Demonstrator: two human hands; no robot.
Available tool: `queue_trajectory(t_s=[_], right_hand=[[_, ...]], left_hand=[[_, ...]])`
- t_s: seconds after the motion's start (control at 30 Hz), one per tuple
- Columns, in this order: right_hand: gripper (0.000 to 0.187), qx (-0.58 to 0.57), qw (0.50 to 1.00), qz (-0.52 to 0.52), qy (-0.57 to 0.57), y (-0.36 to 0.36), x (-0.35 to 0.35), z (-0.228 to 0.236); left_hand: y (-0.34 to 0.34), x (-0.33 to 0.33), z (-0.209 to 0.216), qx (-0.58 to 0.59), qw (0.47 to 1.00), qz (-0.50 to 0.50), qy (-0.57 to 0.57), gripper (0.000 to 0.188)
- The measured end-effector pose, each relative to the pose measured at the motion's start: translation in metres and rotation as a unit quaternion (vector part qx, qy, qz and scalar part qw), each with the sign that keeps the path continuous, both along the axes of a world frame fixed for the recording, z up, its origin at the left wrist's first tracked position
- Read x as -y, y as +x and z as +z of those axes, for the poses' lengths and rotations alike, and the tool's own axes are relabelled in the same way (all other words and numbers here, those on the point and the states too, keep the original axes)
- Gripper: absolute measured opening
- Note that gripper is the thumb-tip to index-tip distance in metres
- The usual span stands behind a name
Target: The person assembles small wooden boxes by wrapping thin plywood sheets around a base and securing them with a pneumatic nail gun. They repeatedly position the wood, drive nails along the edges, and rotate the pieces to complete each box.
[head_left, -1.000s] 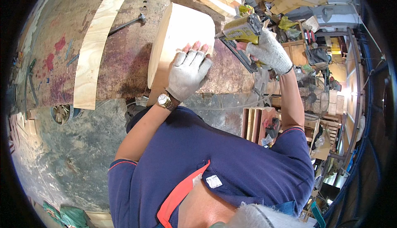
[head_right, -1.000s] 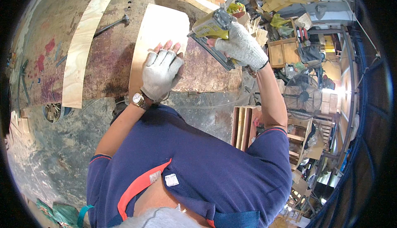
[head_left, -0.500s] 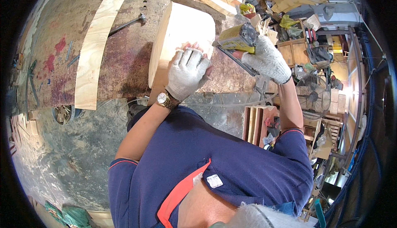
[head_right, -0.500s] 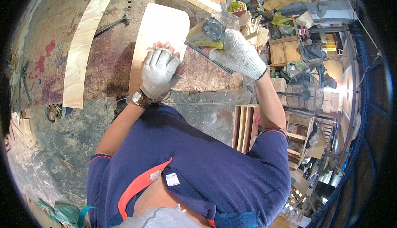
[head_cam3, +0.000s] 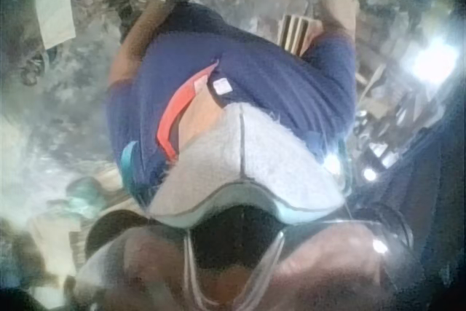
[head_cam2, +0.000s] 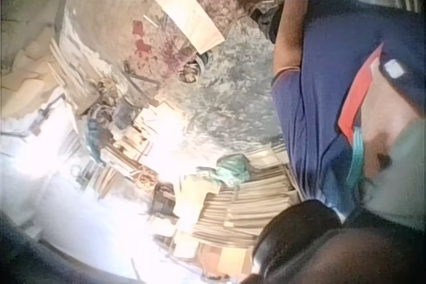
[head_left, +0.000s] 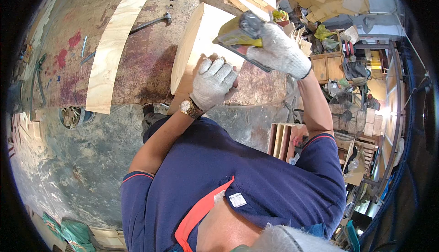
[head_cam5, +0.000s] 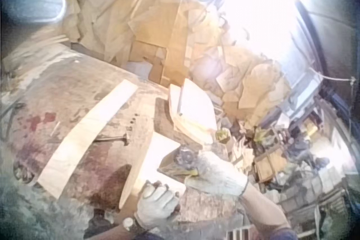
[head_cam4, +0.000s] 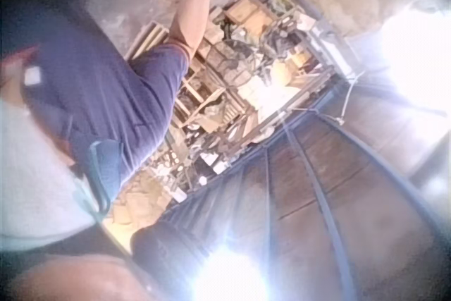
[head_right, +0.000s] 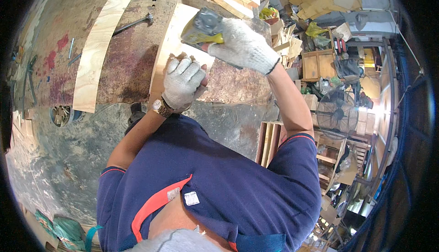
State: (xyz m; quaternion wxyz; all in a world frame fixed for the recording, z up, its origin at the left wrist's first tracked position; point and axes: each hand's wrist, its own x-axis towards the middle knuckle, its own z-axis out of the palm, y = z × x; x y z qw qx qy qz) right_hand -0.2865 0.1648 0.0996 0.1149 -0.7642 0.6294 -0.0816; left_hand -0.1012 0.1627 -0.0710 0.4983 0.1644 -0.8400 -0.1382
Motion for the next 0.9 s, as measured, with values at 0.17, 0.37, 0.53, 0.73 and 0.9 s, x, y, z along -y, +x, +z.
queue_trajectory(t_s=[0.17,0.37,0.53,0.73,0.9], right_hand=[[0.051,-0.055,0.997,-0.021,0.040,-0.015,-0.016,0.016],[0.049,-0.084,0.991,-0.068,0.073,-0.026,-0.033,0.031],[0.046,0.011,0.984,-0.141,0.105,-0.042,-0.035,0.025],[0.045,0.071,0.993,-0.097,0.004,-0.044,-0.023,0.016],[0.041,0.213,0.957,-0.181,0.076,-0.025,-0.004,0.019]], left_hand=[[0.002,0.000,-0.004,0.059,0.998,-0.002,0.001,0.043],[0.000,0.000,-0.003,0.074,0.996,-0.001,0.045,0.050],[0.003,-0.004,-0.003,0.064,0.997,0.026,0.014,0.039],[-0.010,0.006,-0.011,0.067,0.996,0.049,-0.023,0.042],[-0.026,0.018,-0.020,0.067,0.995,0.062,-0.048,0.028]])
